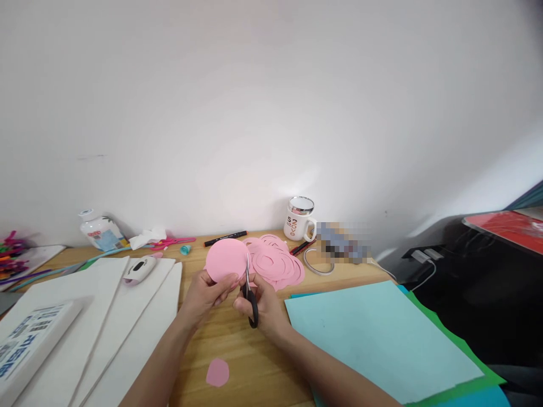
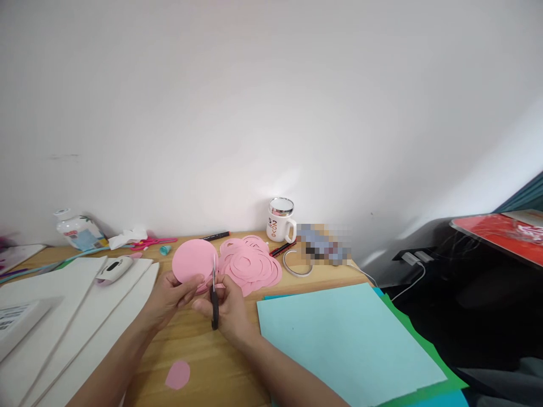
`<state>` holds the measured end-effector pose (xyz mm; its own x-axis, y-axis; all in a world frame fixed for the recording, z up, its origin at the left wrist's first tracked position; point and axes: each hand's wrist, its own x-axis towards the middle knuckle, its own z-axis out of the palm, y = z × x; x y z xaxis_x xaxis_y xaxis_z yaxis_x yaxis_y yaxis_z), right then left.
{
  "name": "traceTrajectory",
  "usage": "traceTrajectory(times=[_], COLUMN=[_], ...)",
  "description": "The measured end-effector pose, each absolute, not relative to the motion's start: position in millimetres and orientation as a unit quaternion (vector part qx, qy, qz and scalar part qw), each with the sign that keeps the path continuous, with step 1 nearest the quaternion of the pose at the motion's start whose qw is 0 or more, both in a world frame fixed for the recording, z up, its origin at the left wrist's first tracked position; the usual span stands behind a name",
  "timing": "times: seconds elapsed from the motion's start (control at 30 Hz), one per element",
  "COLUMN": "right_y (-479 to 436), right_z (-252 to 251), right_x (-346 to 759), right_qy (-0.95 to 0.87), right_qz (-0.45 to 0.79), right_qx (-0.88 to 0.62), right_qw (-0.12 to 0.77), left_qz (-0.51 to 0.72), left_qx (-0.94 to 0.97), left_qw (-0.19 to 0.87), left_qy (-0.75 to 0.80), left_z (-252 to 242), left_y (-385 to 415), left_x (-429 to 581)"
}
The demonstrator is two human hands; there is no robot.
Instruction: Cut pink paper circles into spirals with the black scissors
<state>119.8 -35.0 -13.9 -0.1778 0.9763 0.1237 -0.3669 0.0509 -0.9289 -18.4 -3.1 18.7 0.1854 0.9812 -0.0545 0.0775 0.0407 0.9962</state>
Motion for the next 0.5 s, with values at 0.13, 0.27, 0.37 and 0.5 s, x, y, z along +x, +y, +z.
traceTrajectory(times=[0.13, 0.27, 0.37, 0.5], right_y=[-35.7, -37.2, -37.8, -38.4], right_z=[-13.8, -11.2, -10.1, -10.9], right_x=[120.4, 120.3, 119.8, 118.7], right_qy=[-0.458, -0.453, -0.454, -0.455], right_qz=[0.611, 0.617, 0.617, 0.616], right_qx=[-0.347, -0.361, -0.362, -0.365], right_qw=[0.545, 0.533, 0.531, 0.53], left_qz=[0.422, 0.432, 0.446, 0.475], left_qx=[0.546, 0.538, 0.539, 0.52], left_qw=[0.54, 0.541, 0.539, 0.553], left_qy=[0.482, 0.481, 0.469, 0.446], left_z=[19.2, 19.0, 21.0, 24.2], left_y=[-1.8, -1.1, -1.3, -1.5], left_x=[-17.9, -17.9, -17.5, -16.6])
